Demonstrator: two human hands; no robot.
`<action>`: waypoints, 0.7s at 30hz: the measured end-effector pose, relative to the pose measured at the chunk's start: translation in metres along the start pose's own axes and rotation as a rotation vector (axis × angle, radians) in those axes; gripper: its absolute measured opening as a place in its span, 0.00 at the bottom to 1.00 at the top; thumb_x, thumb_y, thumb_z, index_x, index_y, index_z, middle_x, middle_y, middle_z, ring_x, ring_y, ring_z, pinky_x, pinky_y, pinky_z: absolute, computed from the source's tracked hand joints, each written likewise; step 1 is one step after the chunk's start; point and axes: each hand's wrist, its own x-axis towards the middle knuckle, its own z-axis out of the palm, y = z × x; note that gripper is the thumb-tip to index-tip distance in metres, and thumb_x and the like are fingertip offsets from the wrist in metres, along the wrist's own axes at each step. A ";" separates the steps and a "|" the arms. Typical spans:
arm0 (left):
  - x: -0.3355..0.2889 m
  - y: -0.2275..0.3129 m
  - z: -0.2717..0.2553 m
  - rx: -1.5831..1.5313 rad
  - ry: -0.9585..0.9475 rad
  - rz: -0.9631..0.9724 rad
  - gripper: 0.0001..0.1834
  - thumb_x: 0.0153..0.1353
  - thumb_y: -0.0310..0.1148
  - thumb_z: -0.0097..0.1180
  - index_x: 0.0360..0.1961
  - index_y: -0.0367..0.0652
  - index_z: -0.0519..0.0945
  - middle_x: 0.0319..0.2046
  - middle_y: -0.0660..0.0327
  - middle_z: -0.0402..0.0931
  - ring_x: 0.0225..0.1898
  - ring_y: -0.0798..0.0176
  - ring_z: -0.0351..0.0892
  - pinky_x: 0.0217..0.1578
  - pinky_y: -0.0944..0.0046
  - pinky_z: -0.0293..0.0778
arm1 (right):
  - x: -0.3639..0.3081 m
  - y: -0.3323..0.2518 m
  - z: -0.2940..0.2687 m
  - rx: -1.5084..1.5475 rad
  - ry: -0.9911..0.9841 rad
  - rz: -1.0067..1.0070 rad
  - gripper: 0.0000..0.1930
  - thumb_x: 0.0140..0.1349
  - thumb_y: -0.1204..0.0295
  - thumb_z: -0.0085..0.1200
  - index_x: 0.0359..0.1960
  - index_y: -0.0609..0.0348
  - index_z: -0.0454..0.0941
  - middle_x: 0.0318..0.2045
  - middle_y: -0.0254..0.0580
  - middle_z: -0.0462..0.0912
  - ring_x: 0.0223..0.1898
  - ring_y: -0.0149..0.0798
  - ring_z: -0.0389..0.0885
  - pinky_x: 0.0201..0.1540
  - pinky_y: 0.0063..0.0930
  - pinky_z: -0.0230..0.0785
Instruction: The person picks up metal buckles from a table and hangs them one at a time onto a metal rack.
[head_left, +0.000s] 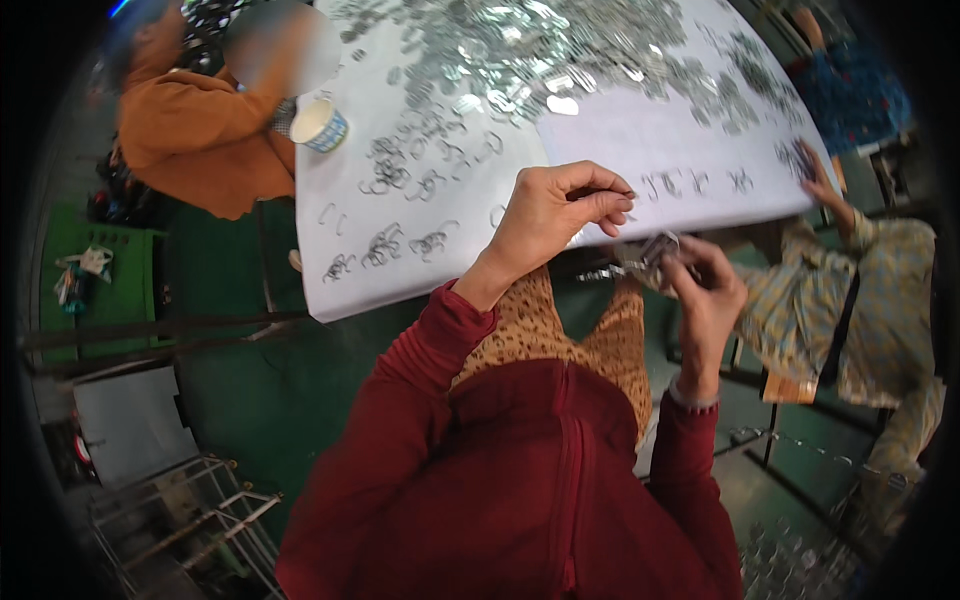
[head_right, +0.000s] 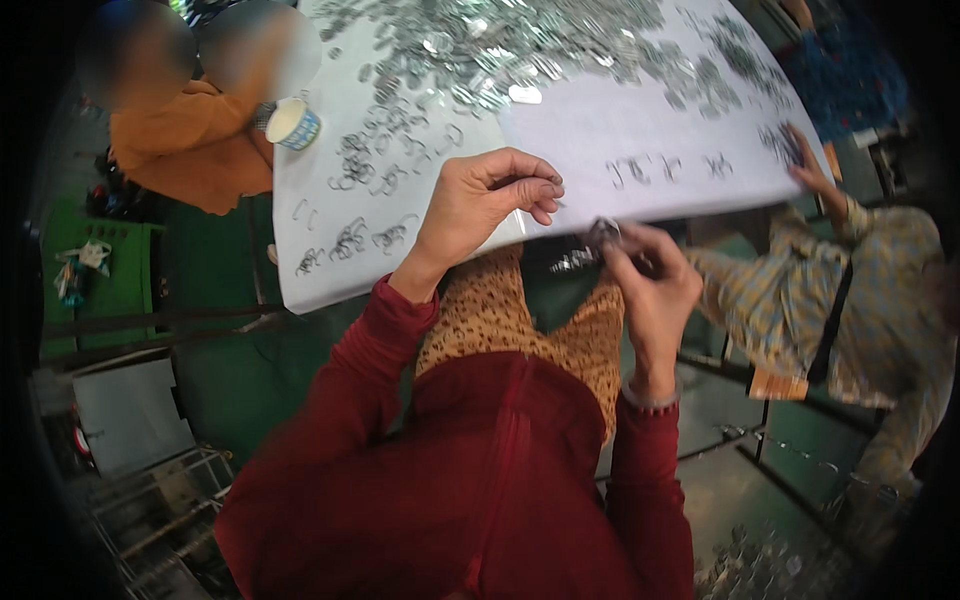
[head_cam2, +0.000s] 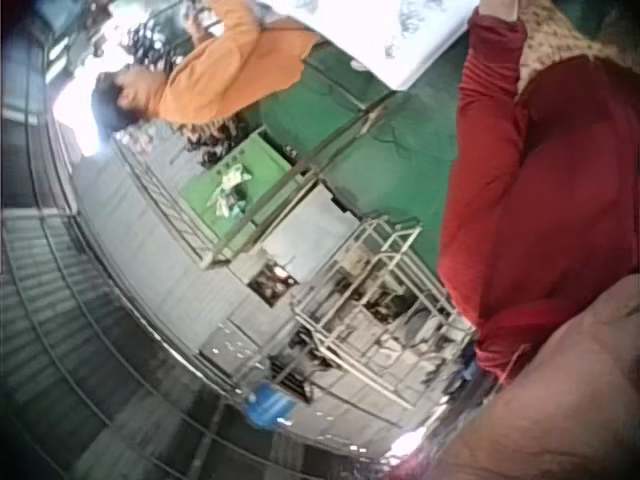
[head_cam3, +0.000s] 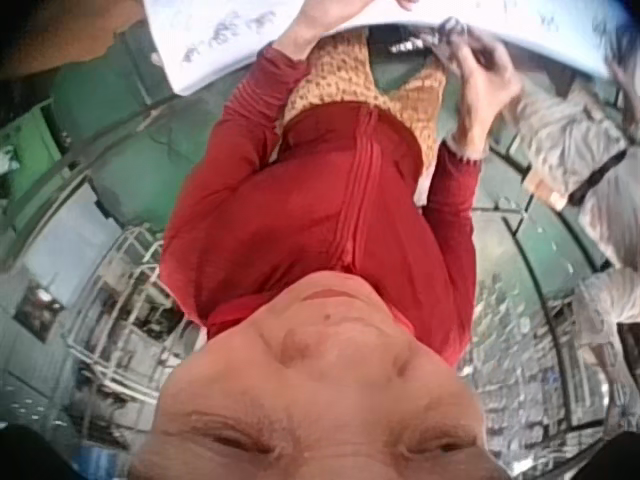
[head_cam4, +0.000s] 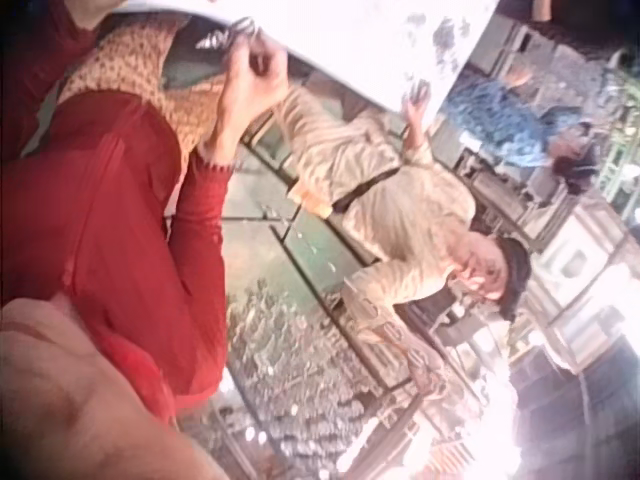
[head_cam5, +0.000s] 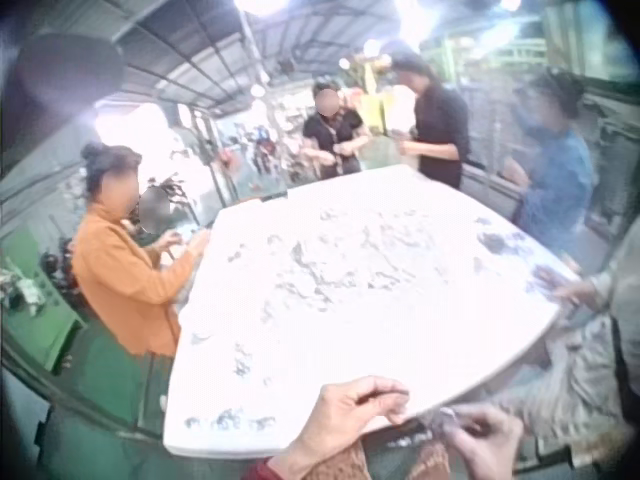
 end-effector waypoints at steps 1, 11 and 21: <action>-0.004 0.003 0.009 0.022 -0.013 -0.005 0.06 0.56 0.21 0.57 0.36 0.32 0.79 0.30 0.58 0.80 0.31 0.69 0.79 0.35 0.71 0.75 | 0.003 0.002 0.002 0.059 -0.003 0.008 0.09 0.52 0.85 0.58 0.36 0.69 0.78 0.27 0.36 0.80 0.25 0.24 0.76 0.27 0.16 0.70; -0.020 -0.020 0.039 0.490 0.035 0.377 0.08 0.51 0.25 0.62 0.32 0.38 0.77 0.36 0.59 0.77 0.40 0.61 0.76 0.42 0.64 0.72 | -0.016 -0.003 0.009 -0.011 0.029 -0.090 0.09 0.53 0.84 0.56 0.37 0.69 0.78 0.29 0.37 0.80 0.28 0.23 0.76 0.31 0.15 0.69; -0.027 -0.018 0.043 0.323 -0.018 0.140 0.05 0.58 0.22 0.54 0.36 0.36 0.74 0.32 0.57 0.79 0.35 0.62 0.79 0.36 0.66 0.73 | 0.007 -0.002 -0.019 0.018 -0.170 -0.046 0.16 0.54 0.84 0.55 0.47 0.65 0.77 0.29 0.41 0.82 0.27 0.26 0.78 0.31 0.17 0.70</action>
